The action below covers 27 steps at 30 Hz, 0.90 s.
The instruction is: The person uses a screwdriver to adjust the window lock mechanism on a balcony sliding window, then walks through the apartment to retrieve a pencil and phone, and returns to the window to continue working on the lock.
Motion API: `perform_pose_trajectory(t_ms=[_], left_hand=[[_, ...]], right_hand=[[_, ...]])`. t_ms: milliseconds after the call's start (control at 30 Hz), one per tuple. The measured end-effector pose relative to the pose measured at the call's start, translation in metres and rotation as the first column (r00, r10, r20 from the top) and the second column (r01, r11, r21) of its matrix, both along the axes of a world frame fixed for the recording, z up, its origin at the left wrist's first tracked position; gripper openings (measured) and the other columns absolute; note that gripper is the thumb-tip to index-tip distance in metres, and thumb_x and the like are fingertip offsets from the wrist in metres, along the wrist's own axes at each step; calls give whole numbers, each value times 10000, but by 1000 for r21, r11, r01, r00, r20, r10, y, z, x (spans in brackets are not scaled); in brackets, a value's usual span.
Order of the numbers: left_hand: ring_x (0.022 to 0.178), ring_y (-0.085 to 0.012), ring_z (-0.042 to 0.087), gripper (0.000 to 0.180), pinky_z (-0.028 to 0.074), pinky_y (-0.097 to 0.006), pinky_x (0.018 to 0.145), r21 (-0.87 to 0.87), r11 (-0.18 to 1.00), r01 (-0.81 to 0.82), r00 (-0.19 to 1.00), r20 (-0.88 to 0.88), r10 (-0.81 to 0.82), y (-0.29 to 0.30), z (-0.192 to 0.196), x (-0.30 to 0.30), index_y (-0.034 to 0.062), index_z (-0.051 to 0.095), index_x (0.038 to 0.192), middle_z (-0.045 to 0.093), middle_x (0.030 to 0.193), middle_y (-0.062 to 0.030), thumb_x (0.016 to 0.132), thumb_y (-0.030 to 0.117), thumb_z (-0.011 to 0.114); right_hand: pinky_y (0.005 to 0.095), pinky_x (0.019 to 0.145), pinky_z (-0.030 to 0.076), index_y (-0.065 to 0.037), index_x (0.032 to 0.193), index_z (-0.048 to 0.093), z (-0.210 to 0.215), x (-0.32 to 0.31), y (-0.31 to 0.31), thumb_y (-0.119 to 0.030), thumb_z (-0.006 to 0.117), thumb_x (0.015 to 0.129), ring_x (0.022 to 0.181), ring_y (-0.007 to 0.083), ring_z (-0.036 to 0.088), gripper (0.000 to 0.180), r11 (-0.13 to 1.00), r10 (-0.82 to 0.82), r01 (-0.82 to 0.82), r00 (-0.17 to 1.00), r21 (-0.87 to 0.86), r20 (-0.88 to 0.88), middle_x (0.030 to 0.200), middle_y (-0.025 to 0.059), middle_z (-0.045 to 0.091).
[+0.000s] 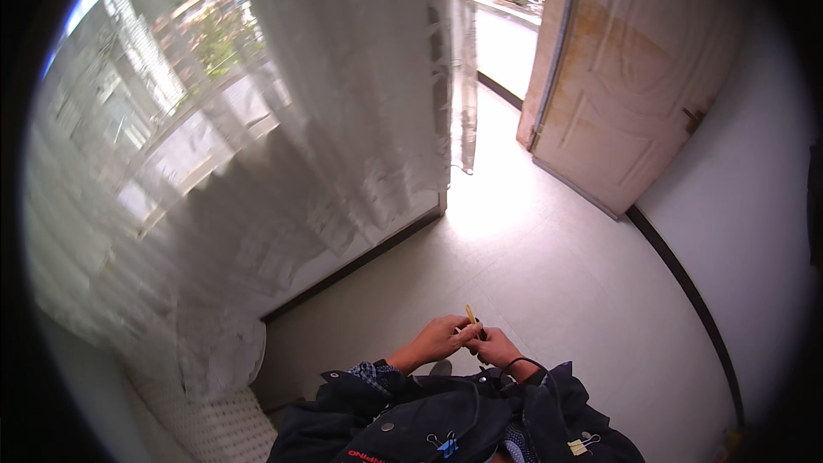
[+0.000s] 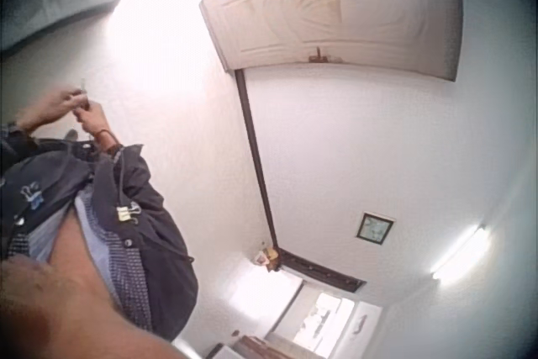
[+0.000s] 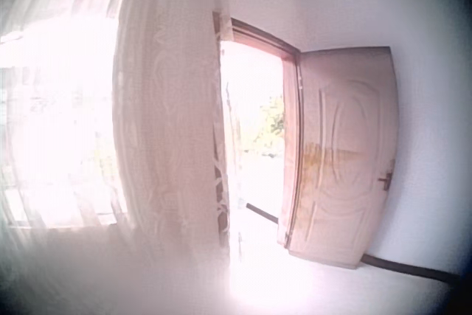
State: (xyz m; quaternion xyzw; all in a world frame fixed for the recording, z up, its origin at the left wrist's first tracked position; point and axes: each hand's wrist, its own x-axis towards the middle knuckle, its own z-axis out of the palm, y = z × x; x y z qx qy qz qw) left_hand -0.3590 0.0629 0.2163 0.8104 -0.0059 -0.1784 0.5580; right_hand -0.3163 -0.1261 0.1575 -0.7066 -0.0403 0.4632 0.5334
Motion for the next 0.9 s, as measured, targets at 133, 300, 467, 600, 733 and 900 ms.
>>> perform_pose_trajectory(t_ms=[133,300,467,600,733,900], left_hand=[[726,-230,667,416,507,-364,668,170,985,-41,998,44,34,-33,-12,91,-11,701,951,708,810,-149,998,378,562],[684,-177,627,396,493,-344,640,173,974,-146,989,12,146,-52,-59,200,-24,704,915,675,747,-122,982,345,577],[687,-71,579,333,473,-271,613,-31,898,-439,898,-56,437,-57,-54,320,-24,730,915,674,761,-10,1017,240,554],[702,-73,586,331,480,-263,645,-185,800,-570,813,16,583,-56,-27,387,-13,715,900,678,778,-13,1033,238,545],[736,-96,625,346,499,-265,697,-230,713,-663,733,0,681,-44,-23,457,-1,695,907,707,826,-50,1059,254,516],[734,-114,649,352,538,-280,677,-366,639,-676,714,-114,690,-34,-48,538,-3,680,939,704,853,-57,1065,277,509]], right_hand=[[302,512,431,-9,844,639,-15,73,-6,-302,700,896,585,107,553,304,997,-40,43,998,-64,40,705,14,609],[288,520,392,-29,912,600,-7,189,-24,-278,674,913,595,85,496,260,996,29,-31,999,78,29,694,-11,549],[258,540,402,-67,1005,580,25,334,-28,-287,649,940,618,68,494,240,972,153,-139,987,191,-58,741,-27,527],[247,565,443,-67,1058,583,37,414,-26,-303,674,932,649,74,532,282,898,205,-165,977,409,-55,800,-23,571],[218,586,451,-52,1074,608,25,480,-22,-311,685,960,669,54,549,294,953,184,-152,977,262,-105,838,-22,611],[220,579,413,-74,986,654,1,575,-8,-339,611,1002,649,50,520,269,946,220,-188,970,263,-99,787,-40,590]])
